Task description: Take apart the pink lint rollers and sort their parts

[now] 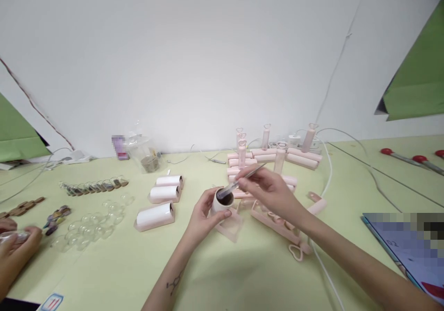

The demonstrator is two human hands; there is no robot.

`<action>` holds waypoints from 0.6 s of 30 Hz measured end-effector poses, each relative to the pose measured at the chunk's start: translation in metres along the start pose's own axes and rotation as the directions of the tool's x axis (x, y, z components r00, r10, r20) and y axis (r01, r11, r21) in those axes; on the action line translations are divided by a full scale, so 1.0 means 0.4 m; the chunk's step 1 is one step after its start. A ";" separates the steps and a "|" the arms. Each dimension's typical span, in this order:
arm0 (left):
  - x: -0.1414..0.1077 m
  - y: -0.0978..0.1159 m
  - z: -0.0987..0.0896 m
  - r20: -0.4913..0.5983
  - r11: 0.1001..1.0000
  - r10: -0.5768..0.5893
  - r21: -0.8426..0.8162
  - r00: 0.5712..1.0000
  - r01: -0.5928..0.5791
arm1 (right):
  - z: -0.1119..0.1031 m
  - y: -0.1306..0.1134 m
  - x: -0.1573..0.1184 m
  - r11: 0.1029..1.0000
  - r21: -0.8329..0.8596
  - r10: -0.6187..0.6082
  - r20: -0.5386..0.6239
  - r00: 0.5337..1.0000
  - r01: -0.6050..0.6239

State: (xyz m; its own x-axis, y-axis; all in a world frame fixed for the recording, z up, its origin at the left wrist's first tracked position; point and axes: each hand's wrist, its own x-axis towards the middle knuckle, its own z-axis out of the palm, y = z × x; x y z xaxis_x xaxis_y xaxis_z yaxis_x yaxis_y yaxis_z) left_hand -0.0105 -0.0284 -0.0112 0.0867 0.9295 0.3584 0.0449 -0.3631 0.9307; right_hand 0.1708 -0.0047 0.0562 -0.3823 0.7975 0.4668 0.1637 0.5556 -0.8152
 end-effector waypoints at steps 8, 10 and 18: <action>-0.011 -0.004 0.010 0.182 0.969 0.048 0.229 0.982 -0.090 | 0.020 0.021 -0.018 0.908 -0.413 0.132 0.449 0.884 0.075; -0.013 0.001 0.005 0.148 0.959 0.079 0.258 0.986 -0.116 | -0.001 0.000 -0.014 0.944 -0.329 0.118 0.410 0.905 0.026; -0.007 0.042 -0.023 0.520 0.669 0.023 0.627 0.854 -0.399 | -0.131 -0.104 -0.015 0.911 0.312 -0.142 -0.378 0.915 0.270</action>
State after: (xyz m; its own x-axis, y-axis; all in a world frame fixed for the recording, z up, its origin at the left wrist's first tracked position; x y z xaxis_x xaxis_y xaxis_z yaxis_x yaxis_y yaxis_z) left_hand -0.0190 -0.0367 0.0041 0.5928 0.7517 0.2890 0.6189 -0.6548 0.4338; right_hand 0.2139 -0.0202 0.1050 -0.0289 0.7398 0.6722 -0.2384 0.6480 -0.7234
